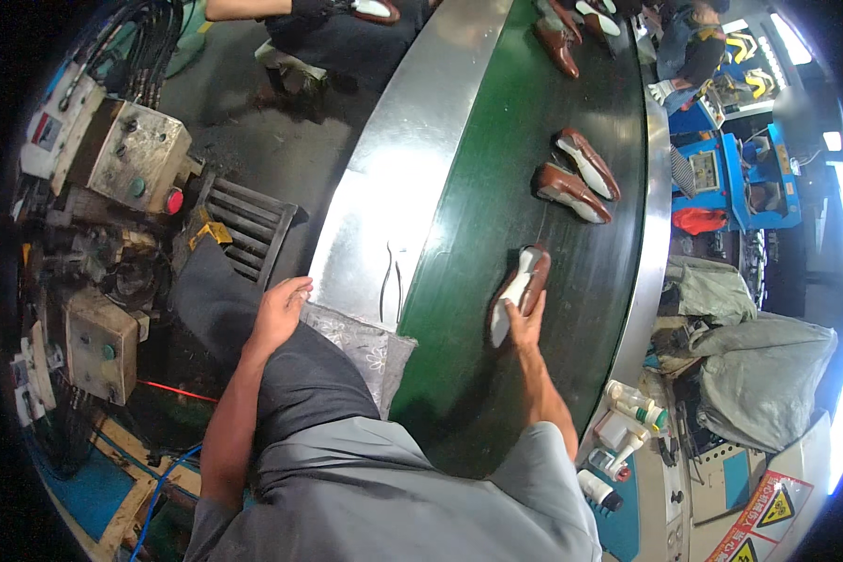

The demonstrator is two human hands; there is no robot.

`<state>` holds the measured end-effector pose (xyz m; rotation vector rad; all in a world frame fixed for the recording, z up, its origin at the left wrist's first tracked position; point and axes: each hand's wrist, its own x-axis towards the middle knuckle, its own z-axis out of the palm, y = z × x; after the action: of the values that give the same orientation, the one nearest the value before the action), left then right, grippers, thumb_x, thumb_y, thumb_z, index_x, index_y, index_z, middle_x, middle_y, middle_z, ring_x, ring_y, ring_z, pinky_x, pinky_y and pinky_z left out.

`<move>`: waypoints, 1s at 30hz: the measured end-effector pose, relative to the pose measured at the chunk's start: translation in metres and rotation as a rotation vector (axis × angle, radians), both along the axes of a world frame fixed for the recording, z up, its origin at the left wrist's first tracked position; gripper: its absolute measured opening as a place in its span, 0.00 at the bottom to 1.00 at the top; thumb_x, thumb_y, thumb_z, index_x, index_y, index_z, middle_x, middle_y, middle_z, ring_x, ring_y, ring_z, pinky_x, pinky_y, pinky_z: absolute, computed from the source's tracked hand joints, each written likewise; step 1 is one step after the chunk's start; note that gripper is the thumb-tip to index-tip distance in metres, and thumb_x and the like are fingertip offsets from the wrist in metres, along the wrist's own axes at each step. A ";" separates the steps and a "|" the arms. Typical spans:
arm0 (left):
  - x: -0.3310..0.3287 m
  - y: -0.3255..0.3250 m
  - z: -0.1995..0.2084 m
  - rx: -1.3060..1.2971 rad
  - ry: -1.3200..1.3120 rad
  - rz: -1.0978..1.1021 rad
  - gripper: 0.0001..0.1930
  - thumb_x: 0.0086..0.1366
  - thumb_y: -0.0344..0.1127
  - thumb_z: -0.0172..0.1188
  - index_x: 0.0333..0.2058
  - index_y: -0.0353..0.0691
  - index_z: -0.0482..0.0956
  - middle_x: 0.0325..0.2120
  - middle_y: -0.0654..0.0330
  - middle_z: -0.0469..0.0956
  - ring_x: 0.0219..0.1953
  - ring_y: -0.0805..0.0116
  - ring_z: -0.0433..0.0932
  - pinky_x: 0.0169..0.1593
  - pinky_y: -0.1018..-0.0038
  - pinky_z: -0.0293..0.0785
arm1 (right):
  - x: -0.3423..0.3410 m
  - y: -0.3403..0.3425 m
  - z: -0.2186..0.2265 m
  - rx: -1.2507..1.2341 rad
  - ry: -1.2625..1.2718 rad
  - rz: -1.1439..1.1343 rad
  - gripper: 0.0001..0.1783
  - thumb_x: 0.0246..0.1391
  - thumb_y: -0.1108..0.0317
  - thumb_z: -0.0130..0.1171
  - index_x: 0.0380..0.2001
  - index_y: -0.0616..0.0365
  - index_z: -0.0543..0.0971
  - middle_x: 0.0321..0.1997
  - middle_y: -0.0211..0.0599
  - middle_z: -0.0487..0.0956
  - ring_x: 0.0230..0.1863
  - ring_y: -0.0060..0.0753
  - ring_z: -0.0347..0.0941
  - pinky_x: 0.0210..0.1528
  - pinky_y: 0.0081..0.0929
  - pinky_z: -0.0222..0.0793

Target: Operating a specialized lasting machine to shape and attach shoe uppers in a factory setting.

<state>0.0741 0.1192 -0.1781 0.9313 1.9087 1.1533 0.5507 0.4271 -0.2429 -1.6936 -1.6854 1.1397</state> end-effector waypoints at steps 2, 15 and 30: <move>0.005 0.007 0.015 0.053 -0.113 0.023 0.17 0.75 0.24 0.59 0.60 0.28 0.81 0.52 0.44 0.87 0.53 0.54 0.88 0.57 0.64 0.82 | -0.037 -0.036 0.007 -0.069 0.050 -0.023 0.61 0.58 0.56 0.80 0.83 0.68 0.54 0.82 0.56 0.64 0.79 0.46 0.65 0.78 0.38 0.62; -0.072 -0.084 0.175 0.334 0.574 0.310 0.23 0.69 0.21 0.65 0.63 0.36 0.83 0.53 0.45 0.83 0.53 0.42 0.85 0.55 0.58 0.86 | -0.362 -0.202 0.165 -0.087 0.190 1.189 0.68 0.54 0.46 0.81 0.83 0.66 0.51 0.77 0.67 0.70 0.77 0.58 0.70 0.77 0.45 0.67; 0.002 -0.214 0.210 0.329 0.270 0.568 0.55 0.51 0.30 0.85 0.77 0.38 0.64 0.71 0.45 0.73 0.72 0.45 0.74 0.74 0.57 0.70 | -0.445 -0.322 0.131 0.171 0.432 1.483 0.69 0.50 0.72 0.81 0.84 0.66 0.43 0.80 0.67 0.63 0.81 0.68 0.62 0.81 0.51 0.61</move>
<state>0.0761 -0.0943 0.0321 0.7560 2.3338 1.7885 0.1053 0.1054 -0.1118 0.2141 -2.5365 1.6152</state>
